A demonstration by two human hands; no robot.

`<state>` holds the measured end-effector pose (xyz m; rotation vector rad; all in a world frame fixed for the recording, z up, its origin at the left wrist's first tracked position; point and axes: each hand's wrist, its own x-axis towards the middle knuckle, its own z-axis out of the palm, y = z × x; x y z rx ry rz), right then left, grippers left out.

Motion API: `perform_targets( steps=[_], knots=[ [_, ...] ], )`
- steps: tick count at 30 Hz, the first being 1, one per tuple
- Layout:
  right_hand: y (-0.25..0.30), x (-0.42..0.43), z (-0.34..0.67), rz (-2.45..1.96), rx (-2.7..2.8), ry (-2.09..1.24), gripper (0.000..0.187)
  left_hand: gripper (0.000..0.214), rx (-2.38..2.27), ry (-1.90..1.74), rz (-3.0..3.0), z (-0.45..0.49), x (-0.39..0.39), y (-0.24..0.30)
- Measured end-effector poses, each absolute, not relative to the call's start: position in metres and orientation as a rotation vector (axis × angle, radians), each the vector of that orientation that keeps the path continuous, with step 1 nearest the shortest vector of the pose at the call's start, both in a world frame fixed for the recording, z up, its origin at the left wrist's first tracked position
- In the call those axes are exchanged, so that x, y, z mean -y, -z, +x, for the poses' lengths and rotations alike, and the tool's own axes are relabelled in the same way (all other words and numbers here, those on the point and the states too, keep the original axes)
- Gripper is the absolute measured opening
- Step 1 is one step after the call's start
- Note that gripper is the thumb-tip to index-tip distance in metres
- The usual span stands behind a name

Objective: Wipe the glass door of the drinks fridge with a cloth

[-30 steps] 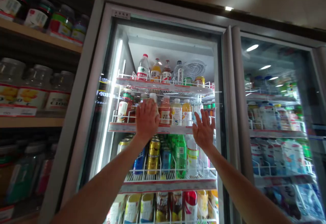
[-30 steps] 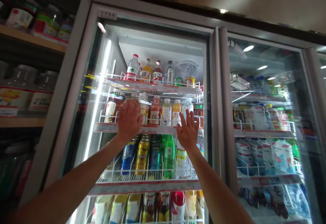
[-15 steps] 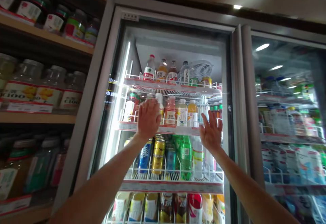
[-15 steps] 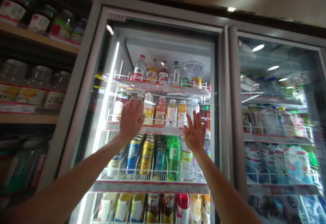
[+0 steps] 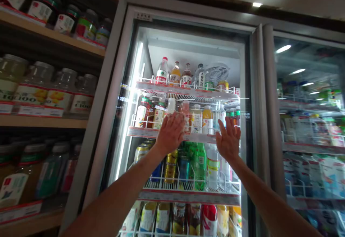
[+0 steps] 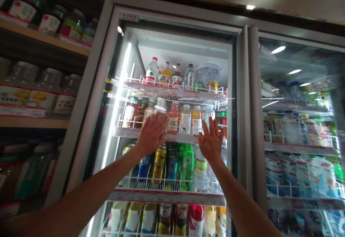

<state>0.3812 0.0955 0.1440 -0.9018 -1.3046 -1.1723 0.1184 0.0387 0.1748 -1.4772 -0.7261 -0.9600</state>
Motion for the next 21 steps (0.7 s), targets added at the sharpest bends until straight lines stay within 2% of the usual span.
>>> perform_targets(
  steps=[3,8,15,19,21],
  knots=[
    [-0.144,-0.097,0.382,-0.887,1.295,1.189,0.050,0.040,0.705,0.868,-1.503,0.104,-0.034,-0.173],
    [-0.144,-0.097,0.383,-0.898,1.301,1.183,0.050,0.044,1.017,1.310,-1.182,0.051,-0.027,-0.195],
    [-0.139,-0.098,0.384,-0.872,1.335,1.131,0.054,0.041,0.766,0.889,-1.492,0.078,-0.027,-0.141],
    [-0.135,-0.098,0.383,-0.872,1.325,1.147,0.057,0.043,0.992,1.208,-1.200,0.048,-0.023,-0.140],
    [-0.134,-0.098,0.382,-0.878,1.319,1.145,0.057,0.043,0.990,1.225,-1.186,0.047,-0.020,-0.135]
  ],
)
